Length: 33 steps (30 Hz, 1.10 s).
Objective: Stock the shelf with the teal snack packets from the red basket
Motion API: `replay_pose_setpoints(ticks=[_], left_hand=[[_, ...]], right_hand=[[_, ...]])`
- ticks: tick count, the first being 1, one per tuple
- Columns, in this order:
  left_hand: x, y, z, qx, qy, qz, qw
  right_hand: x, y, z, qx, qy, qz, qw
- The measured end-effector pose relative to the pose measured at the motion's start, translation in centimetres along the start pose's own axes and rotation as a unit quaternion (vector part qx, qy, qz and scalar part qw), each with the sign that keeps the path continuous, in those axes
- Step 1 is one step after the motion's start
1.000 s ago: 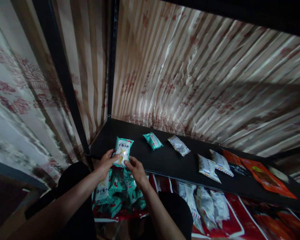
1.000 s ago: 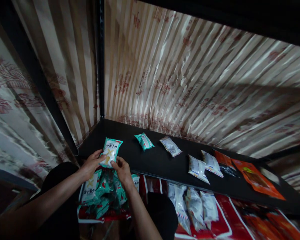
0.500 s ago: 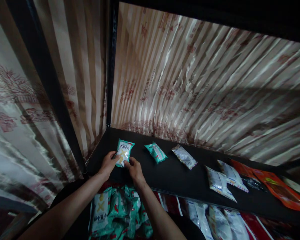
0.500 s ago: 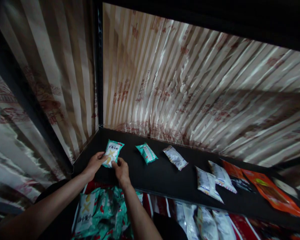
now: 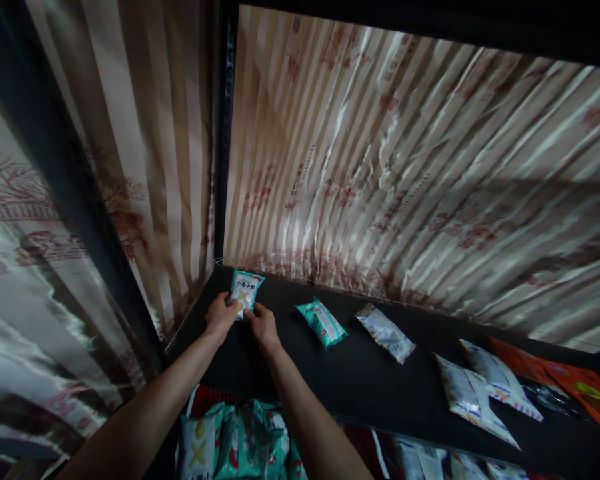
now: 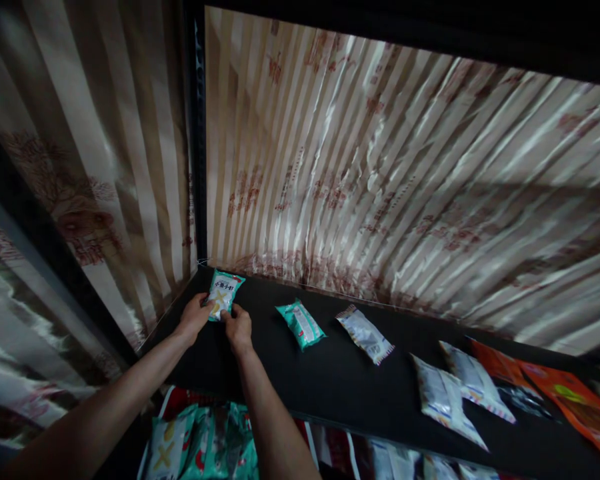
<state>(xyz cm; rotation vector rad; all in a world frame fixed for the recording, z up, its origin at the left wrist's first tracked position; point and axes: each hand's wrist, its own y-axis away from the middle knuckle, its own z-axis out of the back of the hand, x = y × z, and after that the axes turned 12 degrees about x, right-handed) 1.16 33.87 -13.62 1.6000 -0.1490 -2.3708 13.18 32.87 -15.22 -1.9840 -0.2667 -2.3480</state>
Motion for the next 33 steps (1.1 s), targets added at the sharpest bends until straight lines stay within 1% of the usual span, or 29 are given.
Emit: replay_pose_setpoints(ticks=[3,7,13,18,22,26,33], left_hand=[[-0.5,-0.9,0.5,-0.015,-0.059,0.017,0.998],[-0.8,-1.9,1.0,-0.037,-0.077,0.023,0.996],[-0.9,-2.9,1.0,-0.042,-0.072,-0.015,0.996],[-1.0,-3.2,0.8,-0.066,-0.081,-0.044,0.993],[-0.8,-3.7,0.9,-0.072,-0.067,-0.081,0.992],[-0.3,-4.4,0.9,-0.076,-0.068,-0.100,0.990],[0.4,-5.4,0.5,-0.071,-0.087,-0.108,0.988]], right_hand=[[-0.1,-1.8,-0.3,-0.008,0.039,-0.007,0.999],[-0.4,-3.8,-1.1,-0.008,0.084,-0.015,0.996],[0.3,-5.7,-1.8,-0.013,0.151,-0.023,0.988],[1.4,-6.8,-2.2,-0.017,0.211,-0.040,0.977],[1.8,-7.7,-2.5,-0.018,0.220,-0.047,0.974],[1.8,-8.5,-2.7,-0.015,0.218,-0.046,0.975],[2.0,-9.3,-2.7,-0.005,0.229,-0.043,0.973]])
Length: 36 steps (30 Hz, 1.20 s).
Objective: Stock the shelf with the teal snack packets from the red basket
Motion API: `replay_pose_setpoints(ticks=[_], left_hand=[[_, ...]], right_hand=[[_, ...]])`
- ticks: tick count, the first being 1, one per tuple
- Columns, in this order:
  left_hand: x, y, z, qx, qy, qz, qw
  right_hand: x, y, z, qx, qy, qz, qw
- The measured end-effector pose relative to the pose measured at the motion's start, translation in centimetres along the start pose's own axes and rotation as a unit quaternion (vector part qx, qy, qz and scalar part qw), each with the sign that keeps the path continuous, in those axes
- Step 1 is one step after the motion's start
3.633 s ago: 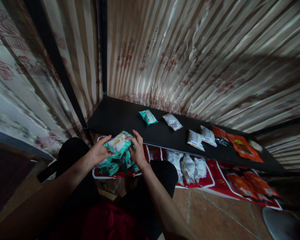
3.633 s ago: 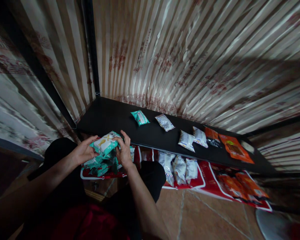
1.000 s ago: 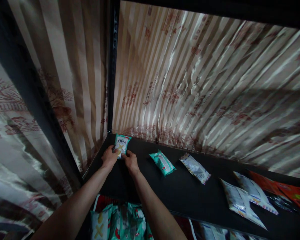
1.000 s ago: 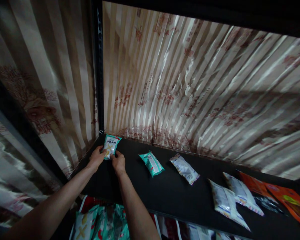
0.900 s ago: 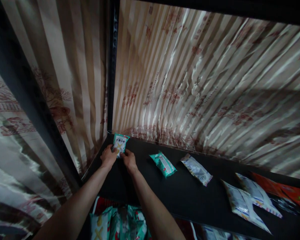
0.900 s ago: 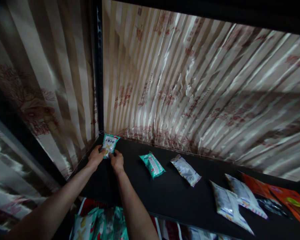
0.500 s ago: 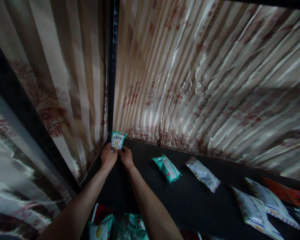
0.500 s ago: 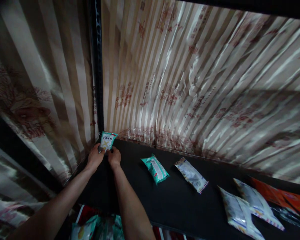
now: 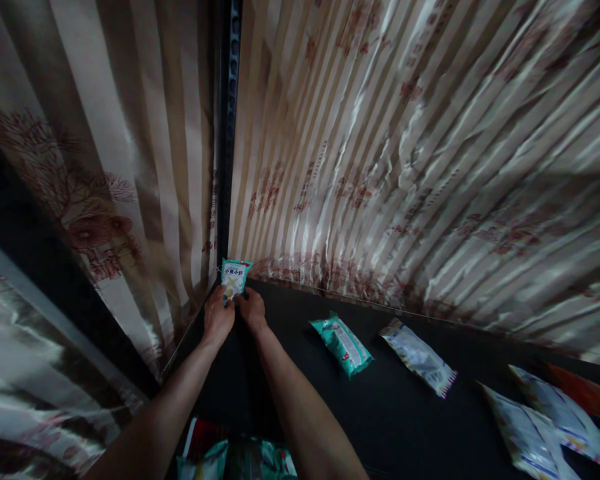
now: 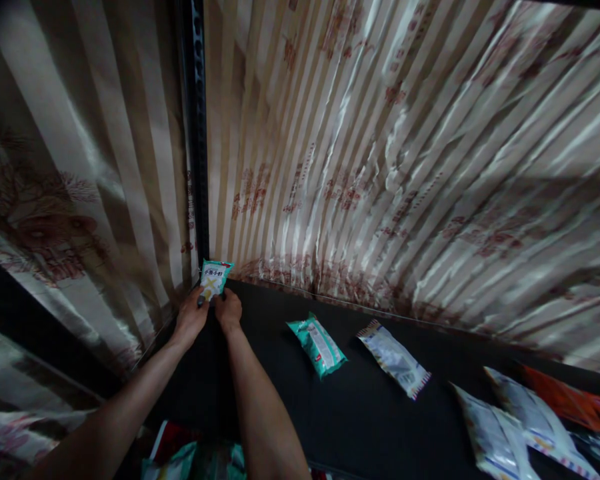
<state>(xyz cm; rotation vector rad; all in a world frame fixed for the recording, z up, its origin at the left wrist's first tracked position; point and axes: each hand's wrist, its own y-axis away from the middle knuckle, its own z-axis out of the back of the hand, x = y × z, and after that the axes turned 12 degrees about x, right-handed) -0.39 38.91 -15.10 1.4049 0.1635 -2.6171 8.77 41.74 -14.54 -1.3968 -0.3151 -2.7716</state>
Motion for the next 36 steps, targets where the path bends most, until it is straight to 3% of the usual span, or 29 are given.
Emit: replay_pose_setpoints(ticks=[9,20,26,36], left_hand=[[0.7,-0.6,-0.4,-0.012,0.008,-0.012,1.000],[0.2,-0.2,0.1,0.006,-0.079,-0.006,0.997],[-0.3,0.0,0.1,0.012,-0.103,0.010,0.995],[0.5,0.2,-1.0,-0.053,-0.115,-0.060,0.990]], right_hand=[[0.1,-1.1,-0.4,-0.002,0.016,0.010,1.000],[0.5,-0.9,-1.5,-0.033,0.036,0.015,0.999],[0.6,-0.9,-1.2,-0.008,0.016,0.007,1.000],[-0.1,-0.4,-1.4,-0.037,-0.010,0.001,0.999]])
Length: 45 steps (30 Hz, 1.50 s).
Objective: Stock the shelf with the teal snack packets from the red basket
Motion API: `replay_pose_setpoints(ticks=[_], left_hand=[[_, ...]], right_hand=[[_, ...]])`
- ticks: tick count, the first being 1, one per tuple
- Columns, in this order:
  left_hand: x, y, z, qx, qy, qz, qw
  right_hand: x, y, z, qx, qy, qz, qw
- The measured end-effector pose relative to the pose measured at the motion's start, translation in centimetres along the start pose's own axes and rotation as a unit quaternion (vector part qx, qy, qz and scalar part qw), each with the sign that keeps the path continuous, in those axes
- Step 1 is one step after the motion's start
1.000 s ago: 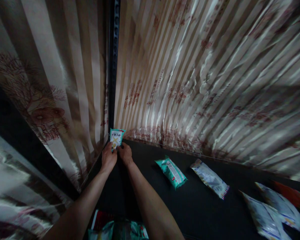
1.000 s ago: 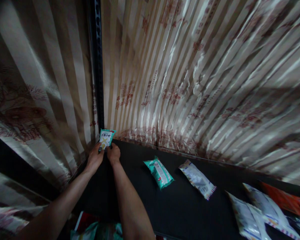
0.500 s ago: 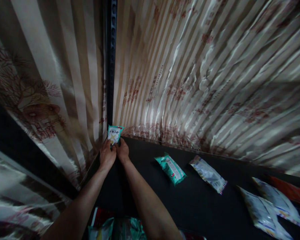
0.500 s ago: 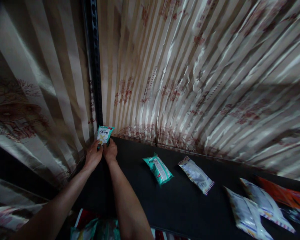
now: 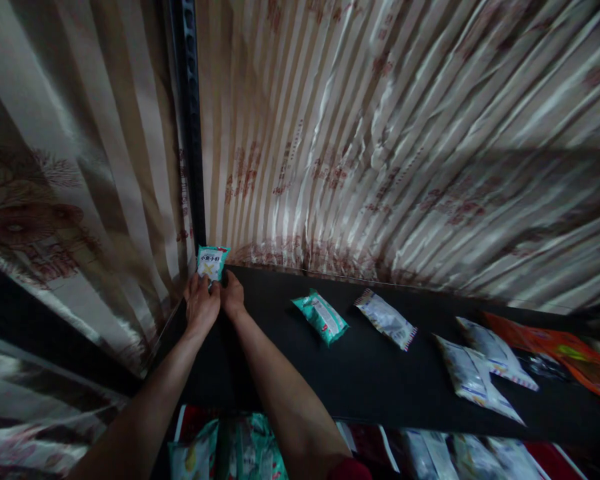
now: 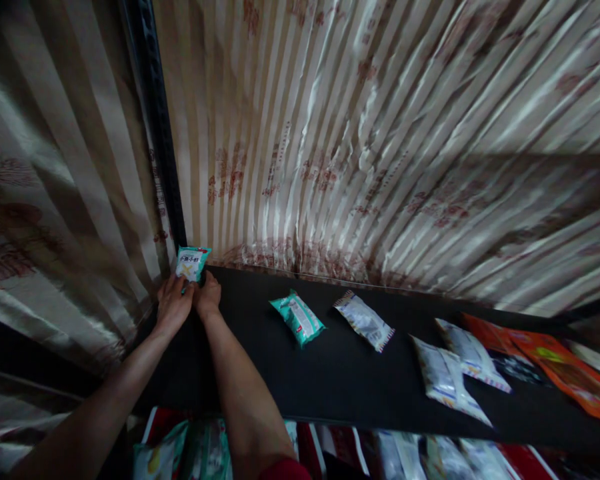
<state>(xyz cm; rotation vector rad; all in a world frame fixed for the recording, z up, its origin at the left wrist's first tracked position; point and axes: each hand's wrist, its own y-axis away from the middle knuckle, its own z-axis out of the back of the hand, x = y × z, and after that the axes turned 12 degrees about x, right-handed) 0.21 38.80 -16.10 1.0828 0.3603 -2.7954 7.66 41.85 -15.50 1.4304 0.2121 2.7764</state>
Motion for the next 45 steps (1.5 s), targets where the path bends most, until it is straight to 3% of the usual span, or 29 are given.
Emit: replay_pose_setpoints(ticks=[5,8,11,14,16,19,23,25,27,34,40,45], left_hand=[[-0.1,0.4,-0.5,-0.011,-0.016,-0.038,0.999],[-0.9,1.3,-0.5,-0.019,-0.018,-0.059,0.998],[-2.1,2.7,-0.7,-0.011,-0.018,-0.093,0.995],[-3.4,4.7,-1.1,0.023,-0.001,-0.127,0.992],[-4.2,6.2,-1.4,0.053,0.021,-0.141,0.988],[-5.5,8.5,-1.7,0.105,0.060,-0.160,0.980],[-6.8,11.2,-2.2,0.159,0.112,-0.174,0.965],[-7.2,12.3,-2.7,0.183,0.135,-0.166,0.959],[-7.4,13.4,-3.3,0.210,0.161,-0.147,0.953],[-8.0,16.8,-4.6,0.248,0.240,-0.023,0.938],[-8.2,18.0,-3.6,0.251,0.290,0.070,0.921],[-8.2,19.0,-2.6,0.242,0.275,0.099,0.925]], right_hand=[[-0.6,1.7,0.4,-0.030,0.045,0.017,0.998],[-1.1,3.4,1.8,-0.058,0.083,0.053,0.993],[-1.8,5.3,4.8,-0.096,0.126,0.104,0.982],[-3.2,7.1,9.3,-0.158,0.181,0.132,0.962],[-4.6,8.3,12.7,-0.206,0.218,0.105,0.948],[-7.1,10.2,17.1,-0.239,0.254,-0.005,0.937],[-10.1,12.4,20.0,-0.128,0.260,-0.145,0.946],[-10.8,13.2,20.1,-0.054,0.232,-0.171,0.956],[-10.9,14.0,19.6,-0.029,0.222,-0.174,0.959],[-9.5,16.7,16.1,-0.044,0.221,-0.169,0.960],[-8.0,20.0,13.0,-0.061,0.201,-0.158,0.965],[-6.5,22.2,11.4,-0.055,0.186,-0.175,0.965]])
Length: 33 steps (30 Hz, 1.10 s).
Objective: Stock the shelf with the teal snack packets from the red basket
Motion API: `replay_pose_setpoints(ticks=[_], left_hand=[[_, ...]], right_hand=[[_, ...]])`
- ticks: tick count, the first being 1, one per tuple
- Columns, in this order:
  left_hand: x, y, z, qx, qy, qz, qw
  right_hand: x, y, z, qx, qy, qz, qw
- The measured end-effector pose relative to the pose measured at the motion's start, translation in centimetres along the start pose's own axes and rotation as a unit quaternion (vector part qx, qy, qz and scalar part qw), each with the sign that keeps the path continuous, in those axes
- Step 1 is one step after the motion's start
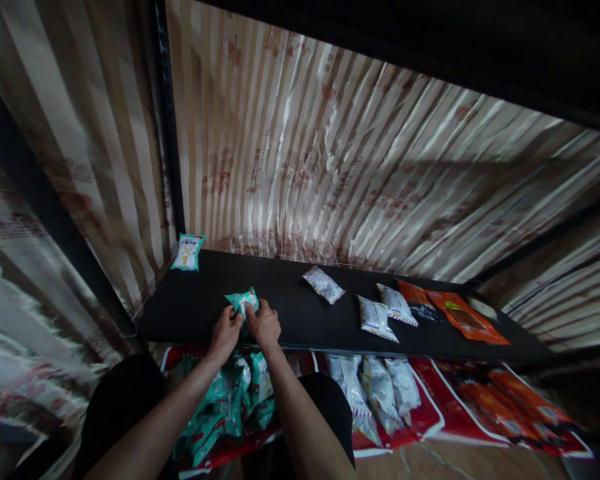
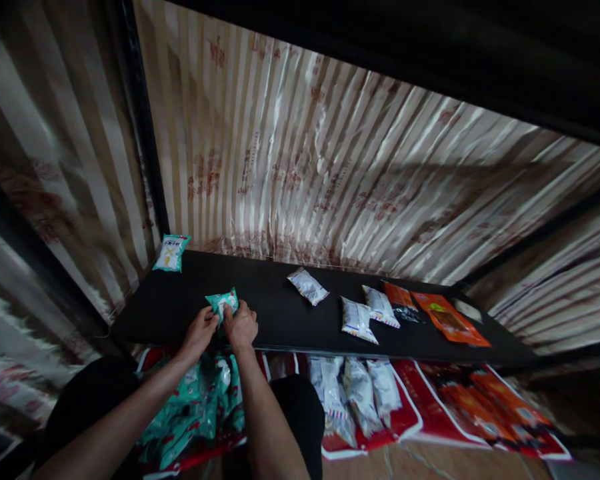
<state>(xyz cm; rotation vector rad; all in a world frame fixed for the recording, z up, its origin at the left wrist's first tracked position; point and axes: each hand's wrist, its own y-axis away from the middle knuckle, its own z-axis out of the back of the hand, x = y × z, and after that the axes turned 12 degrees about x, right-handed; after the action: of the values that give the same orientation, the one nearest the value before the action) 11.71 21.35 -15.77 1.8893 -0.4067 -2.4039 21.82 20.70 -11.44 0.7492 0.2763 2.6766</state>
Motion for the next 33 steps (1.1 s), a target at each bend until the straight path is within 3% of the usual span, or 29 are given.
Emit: replay_pose_setpoints(ticks=[6,12,19,22,28,33], left_hand=[[0.0,1.3,0.3,-0.025,-0.012,0.014,1.000],[0.6,2.4,0.2,-0.060,-0.007,-0.015,0.998],[1.3,3.6,0.8,-0.095,0.004,-0.019,0.995],[1.8,4.0,1.1,-0.099,0.052,-0.016,0.994],[1.9,4.7,1.1,-0.125,0.136,-0.016,0.983],[1.2,5.7,1.4,-0.101,0.214,0.017,0.971]], right_hand=[[0.2,2.1,-0.4,0.019,-0.035,0.006,0.999],[-0.1,3.8,-0.9,0.032,-0.068,0.021,0.997],[-0.9,5.1,-2.2,0.032,-0.189,0.071,0.979],[-1.3,5.7,-2.7,0.037,-0.284,0.094,0.954],[-1.3,6.8,-3.1,0.075,-0.485,0.119,0.863],[-1.1,7.4,-3.6,0.115,-0.572,0.114,0.804]])
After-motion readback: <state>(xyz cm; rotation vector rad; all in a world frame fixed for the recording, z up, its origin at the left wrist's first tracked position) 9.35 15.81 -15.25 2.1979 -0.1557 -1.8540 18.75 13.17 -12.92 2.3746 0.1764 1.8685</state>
